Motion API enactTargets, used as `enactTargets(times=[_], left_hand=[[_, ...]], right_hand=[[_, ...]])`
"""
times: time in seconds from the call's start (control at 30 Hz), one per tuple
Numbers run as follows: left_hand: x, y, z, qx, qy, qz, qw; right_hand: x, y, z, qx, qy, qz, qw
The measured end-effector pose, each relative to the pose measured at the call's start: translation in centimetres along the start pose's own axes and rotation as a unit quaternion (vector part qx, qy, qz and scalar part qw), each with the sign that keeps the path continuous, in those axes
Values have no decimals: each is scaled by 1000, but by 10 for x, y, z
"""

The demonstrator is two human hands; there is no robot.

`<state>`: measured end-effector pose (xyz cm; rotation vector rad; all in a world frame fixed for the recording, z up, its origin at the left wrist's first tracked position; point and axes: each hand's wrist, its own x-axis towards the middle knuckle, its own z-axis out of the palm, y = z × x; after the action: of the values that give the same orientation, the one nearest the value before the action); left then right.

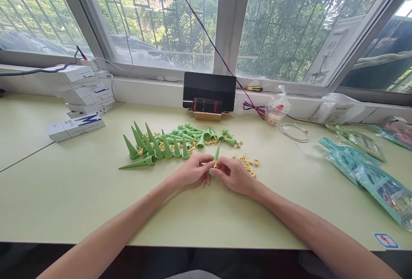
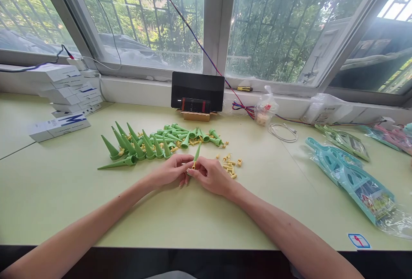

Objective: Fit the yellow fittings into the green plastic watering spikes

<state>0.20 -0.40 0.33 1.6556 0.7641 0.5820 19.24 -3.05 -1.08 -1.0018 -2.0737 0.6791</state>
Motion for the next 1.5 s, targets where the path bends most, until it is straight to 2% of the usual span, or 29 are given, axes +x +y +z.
enactTargets(times=[0.43,1.5], left_hand=[[0,-2,0,16,1,18,1000],[-2,4,3,39,8,0,999]], right_hand=[[1,-1,-1,14,-7,-3,1000],[2,-1,-1,27,-21,-2,999]])
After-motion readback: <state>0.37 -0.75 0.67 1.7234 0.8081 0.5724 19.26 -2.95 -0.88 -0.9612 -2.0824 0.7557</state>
